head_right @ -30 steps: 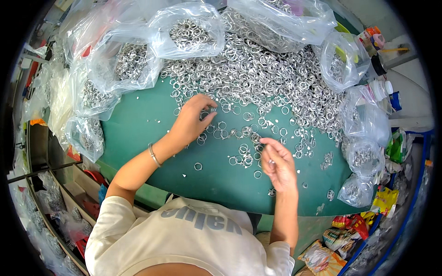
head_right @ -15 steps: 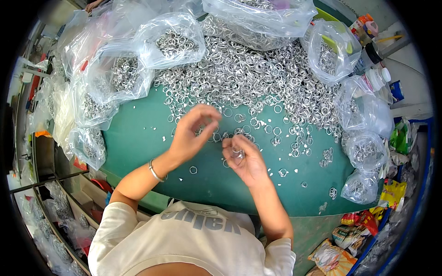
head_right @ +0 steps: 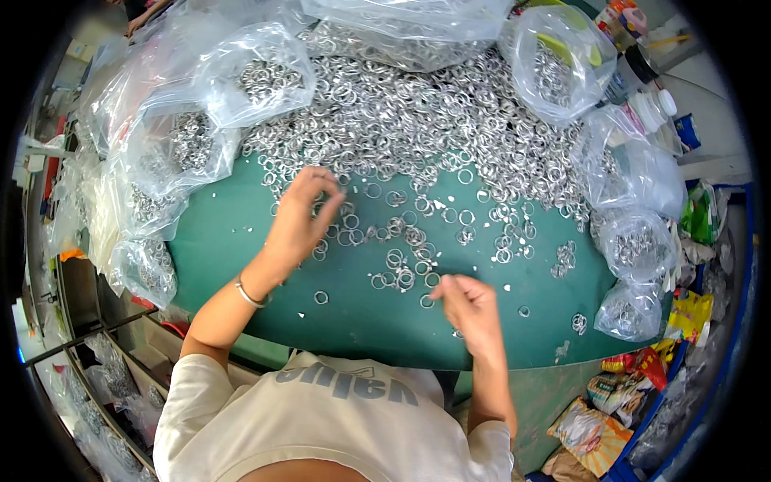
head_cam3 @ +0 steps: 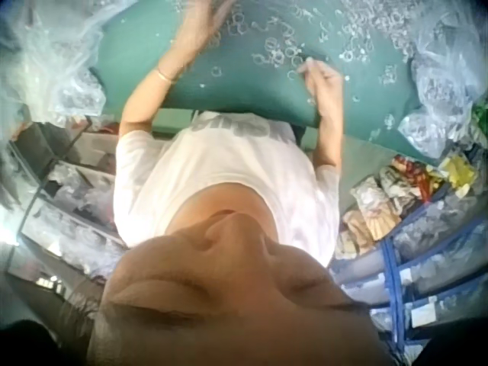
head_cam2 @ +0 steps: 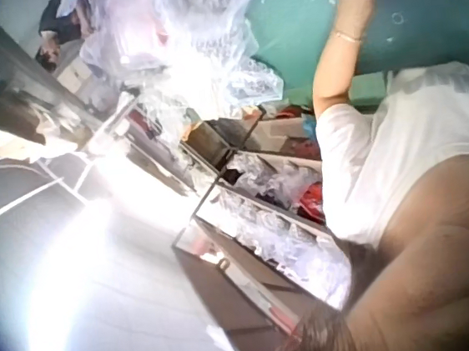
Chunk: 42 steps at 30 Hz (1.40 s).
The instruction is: The person sorts and organizes metal rings by hand on a workbench, picking them up from a pile and placing them into plastic bags.
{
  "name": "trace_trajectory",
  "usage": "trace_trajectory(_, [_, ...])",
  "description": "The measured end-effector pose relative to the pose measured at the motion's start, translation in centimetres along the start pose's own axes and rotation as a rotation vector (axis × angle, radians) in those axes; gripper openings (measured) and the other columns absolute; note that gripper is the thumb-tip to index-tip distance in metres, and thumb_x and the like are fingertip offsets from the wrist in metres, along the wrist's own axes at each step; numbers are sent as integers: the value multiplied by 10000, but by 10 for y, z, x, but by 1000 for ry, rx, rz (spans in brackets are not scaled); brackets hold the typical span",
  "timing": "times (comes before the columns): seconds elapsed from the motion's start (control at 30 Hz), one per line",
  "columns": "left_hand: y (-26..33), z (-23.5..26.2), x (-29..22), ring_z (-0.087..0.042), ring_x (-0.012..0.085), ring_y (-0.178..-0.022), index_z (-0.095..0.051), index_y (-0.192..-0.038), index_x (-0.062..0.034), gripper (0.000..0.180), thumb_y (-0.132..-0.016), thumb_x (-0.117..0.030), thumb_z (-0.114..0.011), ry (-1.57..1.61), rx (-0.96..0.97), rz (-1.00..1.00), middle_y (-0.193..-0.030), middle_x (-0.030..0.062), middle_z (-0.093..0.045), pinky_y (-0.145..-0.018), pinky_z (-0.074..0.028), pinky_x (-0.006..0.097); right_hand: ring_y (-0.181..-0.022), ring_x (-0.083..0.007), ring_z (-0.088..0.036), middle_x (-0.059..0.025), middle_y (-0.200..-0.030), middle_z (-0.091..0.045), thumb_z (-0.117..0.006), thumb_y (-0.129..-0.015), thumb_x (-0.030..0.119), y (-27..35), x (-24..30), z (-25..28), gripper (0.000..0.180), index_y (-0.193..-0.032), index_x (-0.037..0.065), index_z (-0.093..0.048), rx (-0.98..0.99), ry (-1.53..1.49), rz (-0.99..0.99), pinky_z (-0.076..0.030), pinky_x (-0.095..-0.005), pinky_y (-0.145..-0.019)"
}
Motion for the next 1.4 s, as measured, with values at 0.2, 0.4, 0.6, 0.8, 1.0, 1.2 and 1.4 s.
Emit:
trace_trajectory(0.2, [8,-2,-27,-598,354,-786,-529,-859,18,108,-798,17,-618,-63,-87,14,-901,155,-619,-691,-500,363,-542,-17,-327,75,-571,-413,-581,-878,66,4,5,-16,100,-939,18,-643,-22,346,150,-259,-206,-479])
trace_trajectory(0.4, [0,-56,-52,-565,238,-761,-567,-949,-5,172,-791,63,-569,246,326,168,-947,130,-556,-674,-467,313,-455,-132,-360,-39,-505,-406,-684,-781,80,-4,17,18,160,-921,14,-640,-446,759,370,-312,-292,-451])
trace_trajectory(0.6, [-30,-104,-48,-508,280,-732,-549,-997,-5,192,-808,28,-546,204,300,-6,-903,139,-460,-691,-437,348,-520,-268,-528,-115,-640,-564,-702,-755,121,-40,44,27,236,-967,35,-639,-506,1021,494,-413,-380,-509])
trace_trajectory(0.8, [-63,-125,-47,-534,341,-801,-566,-969,-8,195,-785,-25,-626,-95,231,-152,-907,148,-477,-721,-452,396,-557,-270,-554,-108,-740,-595,-666,-779,105,-67,49,27,137,-889,40,-617,-460,1101,625,-438,-369,-522])
trace_trajectory(1.0, [-72,-141,-41,-543,272,-822,-579,-880,-16,128,-774,-50,-641,-273,252,-275,-869,117,-489,-687,-457,378,-516,-81,-410,-54,-747,-517,-579,-808,7,-43,30,74,136,-944,4,-581,47,-389,210,-305,-229,-399])
trace_trajectory(1.2, [-67,-117,-45,-429,147,-656,-494,-734,-21,126,-809,-99,-559,906,477,325,-778,40,-456,-572,-381,271,-472,-145,-350,-110,-773,-511,-430,-927,222,-11,20,100,270,-927,-9,-570,30,-940,276,-294,-230,-340])
trace_trajectory(1.4, [-35,-118,-49,-345,123,-493,-425,-644,-54,175,-802,-124,-455,1285,715,945,-625,92,-431,-401,-282,243,-428,-81,-330,18,-511,-438,-550,-914,147,-5,22,105,191,-855,-5,-651,-452,127,229,-248,-225,-394])
Point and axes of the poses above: each hand's wrist, its own y-axis away from the middle knuckle, its own z-axis out of the back of the hand, x = y × z, the point moved 3 cm from there along -y, towards the middle knuckle
